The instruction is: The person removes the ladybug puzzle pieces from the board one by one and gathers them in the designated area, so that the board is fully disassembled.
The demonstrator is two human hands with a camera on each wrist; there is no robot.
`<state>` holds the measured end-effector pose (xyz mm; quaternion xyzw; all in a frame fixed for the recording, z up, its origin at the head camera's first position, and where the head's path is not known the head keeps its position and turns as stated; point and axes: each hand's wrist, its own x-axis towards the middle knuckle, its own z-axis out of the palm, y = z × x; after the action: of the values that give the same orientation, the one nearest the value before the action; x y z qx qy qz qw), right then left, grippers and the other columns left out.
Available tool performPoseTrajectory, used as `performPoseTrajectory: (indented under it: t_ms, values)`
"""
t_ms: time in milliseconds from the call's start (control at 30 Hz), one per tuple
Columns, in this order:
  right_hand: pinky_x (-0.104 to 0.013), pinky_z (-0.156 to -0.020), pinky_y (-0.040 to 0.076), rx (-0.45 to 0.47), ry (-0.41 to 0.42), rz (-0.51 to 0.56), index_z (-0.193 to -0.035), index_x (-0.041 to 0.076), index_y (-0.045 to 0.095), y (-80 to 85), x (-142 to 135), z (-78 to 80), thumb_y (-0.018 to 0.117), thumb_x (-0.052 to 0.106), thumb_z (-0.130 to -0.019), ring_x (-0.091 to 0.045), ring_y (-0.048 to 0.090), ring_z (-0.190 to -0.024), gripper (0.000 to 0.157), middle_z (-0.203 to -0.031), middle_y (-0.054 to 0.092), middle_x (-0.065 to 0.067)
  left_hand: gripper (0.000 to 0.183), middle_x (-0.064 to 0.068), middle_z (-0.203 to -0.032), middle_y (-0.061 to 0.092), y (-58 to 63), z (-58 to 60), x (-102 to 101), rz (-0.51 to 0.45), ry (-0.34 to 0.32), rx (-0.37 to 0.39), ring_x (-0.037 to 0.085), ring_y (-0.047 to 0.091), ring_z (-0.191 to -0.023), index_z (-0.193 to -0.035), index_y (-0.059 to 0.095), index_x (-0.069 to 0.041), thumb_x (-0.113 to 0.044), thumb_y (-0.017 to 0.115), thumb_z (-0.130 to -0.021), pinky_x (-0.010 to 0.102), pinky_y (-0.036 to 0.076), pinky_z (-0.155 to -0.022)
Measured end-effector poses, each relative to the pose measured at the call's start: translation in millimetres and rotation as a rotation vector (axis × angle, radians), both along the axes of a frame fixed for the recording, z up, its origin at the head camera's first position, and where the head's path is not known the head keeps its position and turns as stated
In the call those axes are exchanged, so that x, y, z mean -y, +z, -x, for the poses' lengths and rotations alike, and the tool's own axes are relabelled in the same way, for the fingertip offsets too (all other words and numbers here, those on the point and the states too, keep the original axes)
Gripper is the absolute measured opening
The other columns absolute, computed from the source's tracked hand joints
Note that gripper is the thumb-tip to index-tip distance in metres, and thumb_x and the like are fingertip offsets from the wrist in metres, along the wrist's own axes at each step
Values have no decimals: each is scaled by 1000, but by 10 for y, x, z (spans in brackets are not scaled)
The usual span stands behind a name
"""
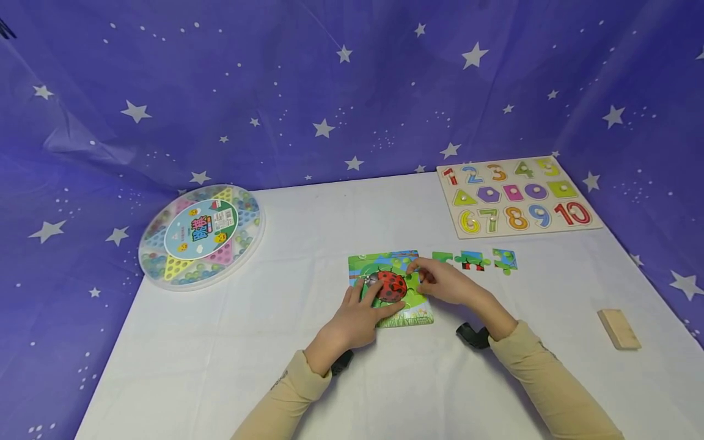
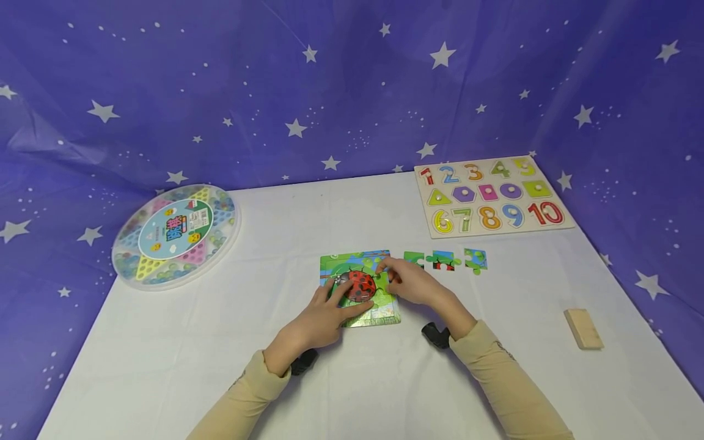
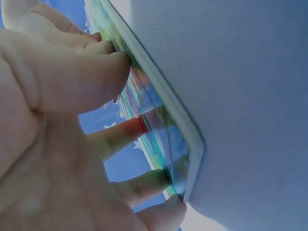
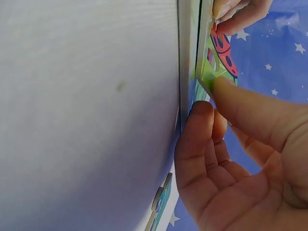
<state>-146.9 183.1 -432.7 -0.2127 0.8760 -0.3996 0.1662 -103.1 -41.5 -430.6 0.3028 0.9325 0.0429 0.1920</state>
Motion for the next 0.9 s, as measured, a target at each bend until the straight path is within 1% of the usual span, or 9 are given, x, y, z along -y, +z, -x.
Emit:
performPoseTrajectory:
  t_ms: [167,300,433,500,567,700,800,900]
  values:
    - [-30,-56,36,-24,-9,7,-103,5,56,-2,-2,11,59,-1,-84,-16,43,-61,20,-72,48,-2,76,8,-147,14,2,0,-2,-2,1,-3,42,4,-133,-137,30,-47,1,52,-83,50,13,-105]
    - [-30,-54,35,-17,-48,13,-101,7,54,-4,-22,21,58,0,-86,-16,42,-60,17,-70,46,-2,75,9,-146,16,-2,-1,-3,-12,-3,-14,42,6,-132,-137,31,-47,1,52,-83,51,15,-104]
    - [-32,-55,41,63,-78,88,-104,6,53,-20,-84,36,54,3,-89,-20,48,-60,16,-72,49,-5,75,8,-146,16,0,-5,0,-12,-3,-15,42,6,-132,-137,31,-47,1,51,-83,50,14,-104]
    - [-35,-57,45,114,-82,140,-108,4,52,-19,-141,37,53,4,-90,-23,53,-63,17,-77,51,-8,76,8,-147,15,3,-6,-1,-10,-3,-13,42,5,-132,-137,30,-47,1,51,-83,50,14,-105]
    - [-38,-60,46,152,-97,169,-111,3,52,2,-221,31,52,6,-91,-27,56,-66,19,-81,51,-11,76,8,-146,15,1,-6,2,-15,-3,-14,42,6,-132,-137,31,-47,2,50,-82,50,14,-105]
    - [-38,-62,46,178,-121,167,-112,0,52,91,-517,1,52,8,-91,-29,57,-68,22,-83,49,-13,76,9,-146,16,-6,-1,8,-21,-3,-11,42,6,-132,-137,32,-46,3,48,-82,50,13,-105]
    - [-36,-61,45,193,-154,126,-111,-3,53,186,-859,-53,53,7,-90,-25,54,-66,23,-81,48,-12,76,9,-146,16,-9,-1,9,-25,-4,-12,42,6,-132,-137,32,-45,4,46,-82,49,13,-105]
    - [-33,-60,45,213,-193,58,-111,-6,52,262,-1211,-125,53,6,-89,-20,52,-66,24,-82,47,-12,75,9,-146,16,-7,-11,12,-31,-2,-19,42,7,-132,-137,32,-45,4,46,-82,49,13,-105]
